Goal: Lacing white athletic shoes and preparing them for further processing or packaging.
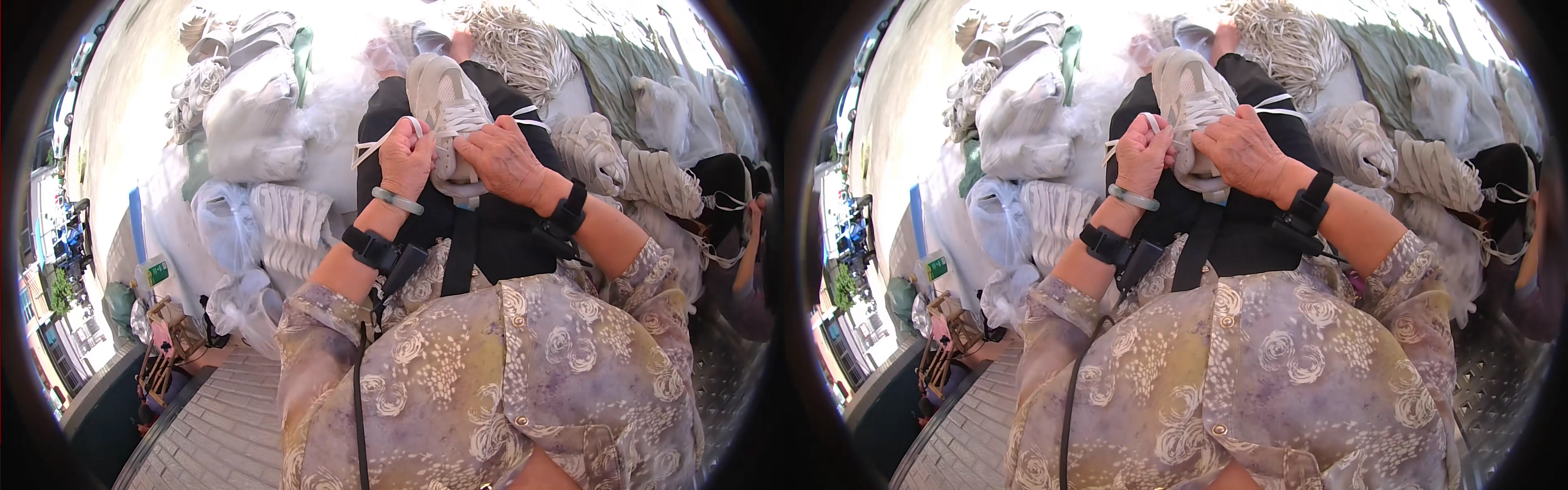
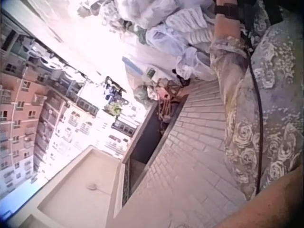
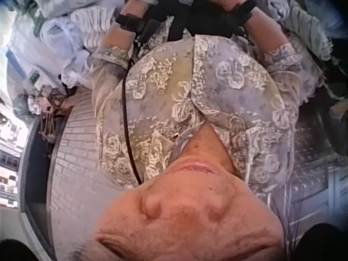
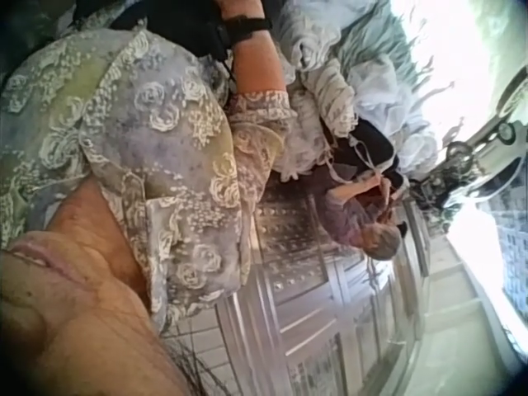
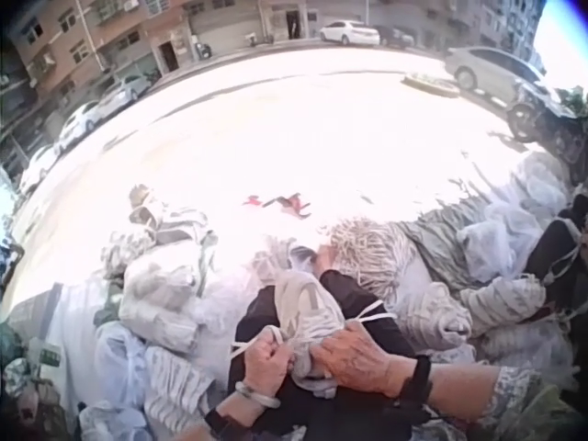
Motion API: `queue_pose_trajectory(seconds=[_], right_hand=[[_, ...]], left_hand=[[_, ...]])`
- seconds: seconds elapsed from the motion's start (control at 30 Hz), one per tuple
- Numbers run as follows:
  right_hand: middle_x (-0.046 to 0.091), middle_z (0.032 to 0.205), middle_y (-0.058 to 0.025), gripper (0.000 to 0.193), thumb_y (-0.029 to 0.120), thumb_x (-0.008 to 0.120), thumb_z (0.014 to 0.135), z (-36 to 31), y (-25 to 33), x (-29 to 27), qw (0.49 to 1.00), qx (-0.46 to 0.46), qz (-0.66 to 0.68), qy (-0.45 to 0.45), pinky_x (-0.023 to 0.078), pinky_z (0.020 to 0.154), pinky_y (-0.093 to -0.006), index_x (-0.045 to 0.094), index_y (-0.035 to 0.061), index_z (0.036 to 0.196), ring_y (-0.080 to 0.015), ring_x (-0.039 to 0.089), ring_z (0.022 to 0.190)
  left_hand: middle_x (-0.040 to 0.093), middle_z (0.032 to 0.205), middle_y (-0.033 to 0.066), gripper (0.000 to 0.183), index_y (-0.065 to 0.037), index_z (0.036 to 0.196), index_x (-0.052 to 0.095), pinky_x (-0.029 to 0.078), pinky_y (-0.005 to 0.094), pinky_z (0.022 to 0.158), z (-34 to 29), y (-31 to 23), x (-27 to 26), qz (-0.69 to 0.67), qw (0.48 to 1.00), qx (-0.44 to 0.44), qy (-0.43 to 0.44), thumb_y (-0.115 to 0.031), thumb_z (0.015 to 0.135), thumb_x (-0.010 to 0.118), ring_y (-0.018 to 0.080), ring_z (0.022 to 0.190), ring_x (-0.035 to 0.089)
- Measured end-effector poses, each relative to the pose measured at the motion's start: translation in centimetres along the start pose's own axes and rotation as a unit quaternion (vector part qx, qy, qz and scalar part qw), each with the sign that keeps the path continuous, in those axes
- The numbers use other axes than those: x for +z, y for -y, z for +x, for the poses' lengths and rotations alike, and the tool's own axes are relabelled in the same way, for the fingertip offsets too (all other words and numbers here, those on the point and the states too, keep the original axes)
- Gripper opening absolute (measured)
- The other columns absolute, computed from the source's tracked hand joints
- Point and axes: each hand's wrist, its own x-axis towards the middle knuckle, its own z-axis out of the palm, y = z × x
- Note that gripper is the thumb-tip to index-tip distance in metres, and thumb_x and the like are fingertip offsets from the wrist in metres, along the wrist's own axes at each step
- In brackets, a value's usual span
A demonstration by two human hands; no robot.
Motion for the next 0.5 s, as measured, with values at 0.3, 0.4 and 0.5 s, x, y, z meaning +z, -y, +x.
queue_pose_trajectory(seconds=[0.3, 0.4, 0.5], right_hand=[[0.062, 0.081, -0.0052, 0.018, 0.011, 0.057, 0.076, 0.6, 0.2, 0.6, 0.988, 0.123, 0.080, 0.038, 0.035, 0.072, -0.0359, 0.057, 0.0085, 0.094, -0.0221, 0.059, 0.078], [0.063, 0.079, -0.0043, 0.015, 0.013, 0.059, 0.076, 0.7, 0.0, 1.2, 0.980, 0.158, 0.118, 0.019, 0.035, 0.075, -0.0359, 0.058, 0.0092, 0.090, -0.0219, 0.059, 0.077], [0.062, 0.076, -0.0036, 0.011, 0.014, 0.059, 0.076, 1.0, 0.1, 1.5, 0.975, 0.176, 0.134, 0.019, 0.034, 0.079, -0.0368, 0.059, 0.0099, 0.085, -0.0219, 0.060, 0.077]], left_hand=[[0.052, 0.061, -0.0029, 0.005, -0.004, 0.086, 0.053, 0.038, 0.0188, 0.047, 1.6, 2.3, 0.4, 0.147, 0.974, 0.152, -0.080, -0.007, 0.085, 0.056, 0.0034, 0.052, 0.046], [0.052, 0.060, -0.0023, 0.006, -0.003, 0.085, 0.054, 0.039, 0.0214, 0.049, 1.2, 1.1, 0.7, 0.221, 0.945, 0.218, -0.100, -0.007, 0.082, 0.058, 0.0043, 0.052, 0.046], [0.052, 0.060, 0.0012, 0.008, -0.003, 0.085, 0.055, 0.041, 0.0249, 0.051, 0.9, 0.7, 0.8, 0.263, 0.927, 0.242, -0.110, -0.008, 0.080, 0.060, 0.0083, 0.052, 0.047]])
